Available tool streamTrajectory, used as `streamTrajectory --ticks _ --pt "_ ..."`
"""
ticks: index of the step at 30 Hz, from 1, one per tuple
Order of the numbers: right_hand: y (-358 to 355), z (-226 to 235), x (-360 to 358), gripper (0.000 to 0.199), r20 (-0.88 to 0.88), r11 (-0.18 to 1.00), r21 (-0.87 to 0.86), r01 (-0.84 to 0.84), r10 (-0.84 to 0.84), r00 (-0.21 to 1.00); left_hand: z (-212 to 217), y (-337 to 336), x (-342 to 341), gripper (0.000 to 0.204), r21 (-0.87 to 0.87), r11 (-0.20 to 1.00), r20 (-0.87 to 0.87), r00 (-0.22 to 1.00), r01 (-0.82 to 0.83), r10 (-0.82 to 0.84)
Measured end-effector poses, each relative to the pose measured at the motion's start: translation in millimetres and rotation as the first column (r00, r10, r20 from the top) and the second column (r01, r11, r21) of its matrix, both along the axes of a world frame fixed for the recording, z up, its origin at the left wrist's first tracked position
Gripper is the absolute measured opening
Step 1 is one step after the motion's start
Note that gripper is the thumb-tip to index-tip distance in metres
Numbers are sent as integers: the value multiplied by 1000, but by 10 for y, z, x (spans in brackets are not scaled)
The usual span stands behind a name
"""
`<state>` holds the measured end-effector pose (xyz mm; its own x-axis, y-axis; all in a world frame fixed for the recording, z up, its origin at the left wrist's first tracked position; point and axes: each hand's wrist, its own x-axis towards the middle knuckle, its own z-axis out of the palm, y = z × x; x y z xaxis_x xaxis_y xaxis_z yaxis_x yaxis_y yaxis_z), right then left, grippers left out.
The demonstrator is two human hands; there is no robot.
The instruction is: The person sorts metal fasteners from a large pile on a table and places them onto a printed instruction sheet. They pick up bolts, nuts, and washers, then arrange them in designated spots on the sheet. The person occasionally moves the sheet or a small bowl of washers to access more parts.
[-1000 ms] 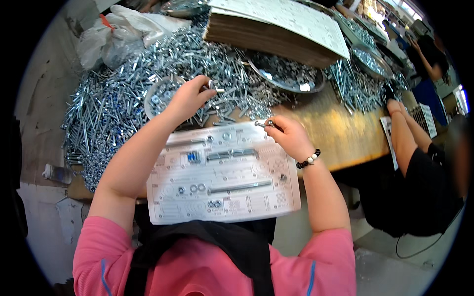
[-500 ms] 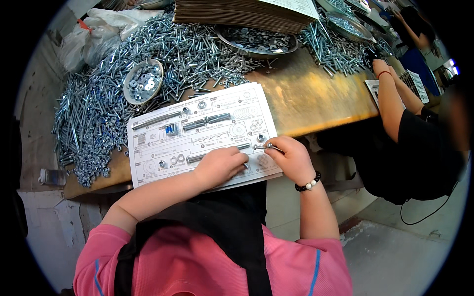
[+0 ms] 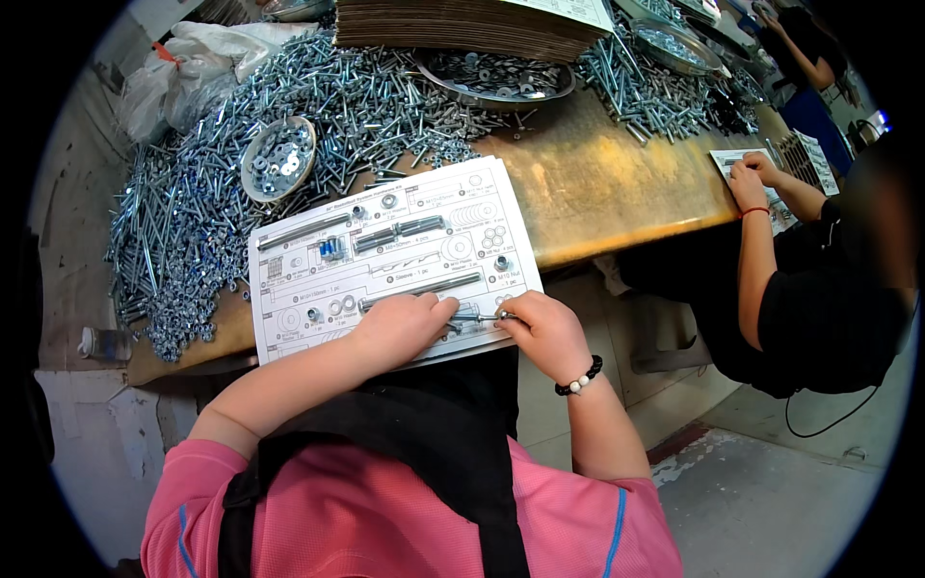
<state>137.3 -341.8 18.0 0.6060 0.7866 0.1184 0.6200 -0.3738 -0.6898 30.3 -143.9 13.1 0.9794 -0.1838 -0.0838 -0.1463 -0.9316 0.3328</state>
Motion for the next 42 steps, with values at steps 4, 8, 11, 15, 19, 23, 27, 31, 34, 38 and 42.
streamTrajectory --ticks 4,8,11,15,19,23,27,31,34,38,42 --pt "28 -22 -33 12 84 1000 1 -9 9 996 20 -27 20 23 32 999 -16 1000 9 -9" --pt "33 -28 -36 13 116 999 23 -28 25 993 11 -144 64 28 17 1000 -10 1000 14 -14" --pt "29 9 -78 13 126 996 10 -91 89 988 73 -135 117 30 -39 999 -79 996 -33 30" --pt "155 -51 -190 13 218 984 6 -175 170 961 23 0 26 29 -160 986 -67 997 -37 27" --pt "308 -172 -261 12 368 980 44 -192 163 916 52 43 6 29 -137 982 -164 981 -129 106" --pt "308 -111 -250 17 421 990 100 -98 47 906 70 25 -37 27 -191 965 -92 982 -179 164" --pt "226 -31 -187 21 336 983 175 -49 -12 942 36 -37 -78 25 -287 942 -18 984 -173 175" --pt "227 -62 -241 17 105 962 168 -217 201 974 -16 -58 -2 27 -284 939 -92 980 -194 175" --pt "250 -181 -251 13 224 948 153 -279 242 944 -63 -54 -28 26 -397 900 -26 982 -180 186" --pt "248 -205 -211 11 321 984 135 -118 69 944 -25 -74 -53 30 -412 892 -31 982 -183 187" --pt "250 -220 -329 22 -422 881 429 200 0 906 7 -126 -22 37 -355 914 -64 981 -194 183"
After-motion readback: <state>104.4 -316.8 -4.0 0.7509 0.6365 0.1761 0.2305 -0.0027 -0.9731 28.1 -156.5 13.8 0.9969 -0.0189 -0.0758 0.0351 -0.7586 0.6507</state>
